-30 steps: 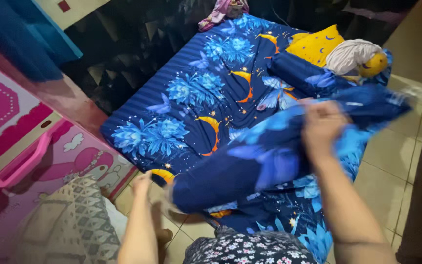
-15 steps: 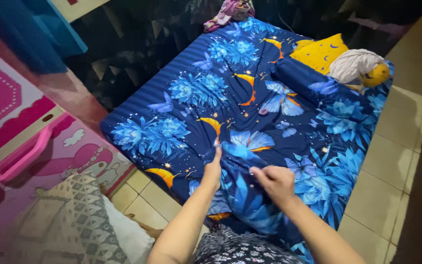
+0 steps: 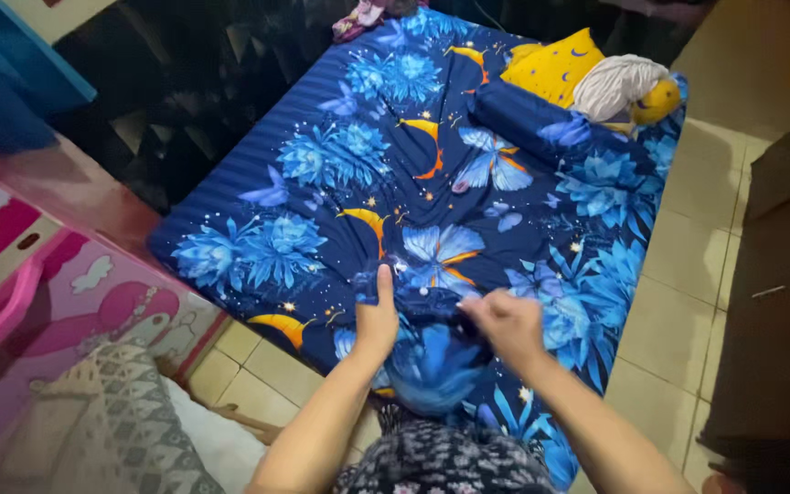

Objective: The person removes pillowcases from several pillows on a bed, then inserts the pillows into new pillowcases. The person handles each pillow one at a time, turning the cases inside out, inserting the pillow, and smoothing the fabric.

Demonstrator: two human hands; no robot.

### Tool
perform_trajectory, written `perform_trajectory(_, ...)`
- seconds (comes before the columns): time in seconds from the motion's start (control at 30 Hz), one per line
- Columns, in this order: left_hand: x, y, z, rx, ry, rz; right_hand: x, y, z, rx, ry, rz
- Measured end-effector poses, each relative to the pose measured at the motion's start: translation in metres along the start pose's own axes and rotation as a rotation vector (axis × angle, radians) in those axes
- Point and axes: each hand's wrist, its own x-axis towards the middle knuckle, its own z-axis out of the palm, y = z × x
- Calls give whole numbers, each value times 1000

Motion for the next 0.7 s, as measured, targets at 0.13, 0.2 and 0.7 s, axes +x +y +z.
perform_trajectory(0.13,-32,20,-49,-69,37,520,-17,-43,-38,115,34,-395)
perform_trajectory(0.2,-31,16,-66,-109,47,431,-16,-49,-41,178,49,-365)
perform_trajectory(0.7,-3,41,-56,-256,116,0,37,-44,11,51,-10,-232)
